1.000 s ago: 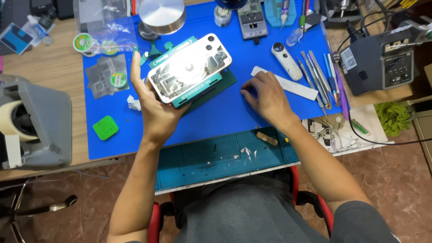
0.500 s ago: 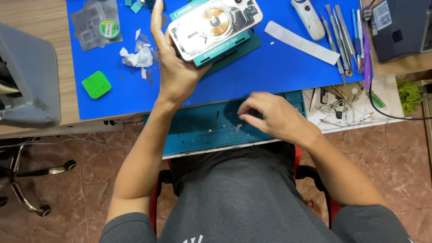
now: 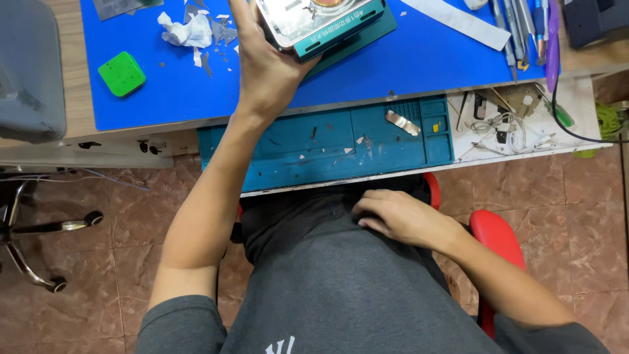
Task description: The person uses a soldering iron and a hot air gun to work on a disassembled smartphone placed on a blue mat. They use tweezers to handle small components and a white cloth to wipe the device and the workspace.
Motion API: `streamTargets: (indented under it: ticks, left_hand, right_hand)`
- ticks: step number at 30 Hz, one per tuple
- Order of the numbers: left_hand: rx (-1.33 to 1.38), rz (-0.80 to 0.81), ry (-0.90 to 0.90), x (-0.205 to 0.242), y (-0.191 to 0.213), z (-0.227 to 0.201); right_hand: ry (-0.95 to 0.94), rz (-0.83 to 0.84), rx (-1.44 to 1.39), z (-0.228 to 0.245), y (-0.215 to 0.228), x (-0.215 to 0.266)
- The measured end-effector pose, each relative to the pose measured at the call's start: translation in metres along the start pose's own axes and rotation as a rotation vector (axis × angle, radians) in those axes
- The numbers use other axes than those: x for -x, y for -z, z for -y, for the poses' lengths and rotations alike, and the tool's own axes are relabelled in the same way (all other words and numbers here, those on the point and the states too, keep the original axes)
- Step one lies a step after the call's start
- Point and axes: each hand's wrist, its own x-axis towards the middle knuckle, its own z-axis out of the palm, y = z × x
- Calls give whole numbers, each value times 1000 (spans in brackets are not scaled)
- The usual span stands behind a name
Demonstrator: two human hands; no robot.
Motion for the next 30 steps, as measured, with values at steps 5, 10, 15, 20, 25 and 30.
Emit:
streamTargets:
  ticks: [5, 10, 15, 20, 25, 30]
  left_hand:
    - [2, -12, 12, 6, 1, 1]
    - [66, 5, 12, 14, 5, -9]
    - [47, -18, 20, 11, 4, -8]
    - [16, -62, 41, 9, 6, -15]
    - [39, -60, 35, 7, 3, -16]
    - [105, -49, 65, 0, -5, -34]
  right_hand:
    - [-77, 136, 43, -9, -15, -5]
    - [-103, -114, -52, 32, 54, 10]
    - [214, -479, 250, 40, 84, -17]
    - [333, -457, 317, 52, 59, -25]
    - [242, -146, 413, 7, -39, -41]
    - [235, -131, 336, -10, -63, -67]
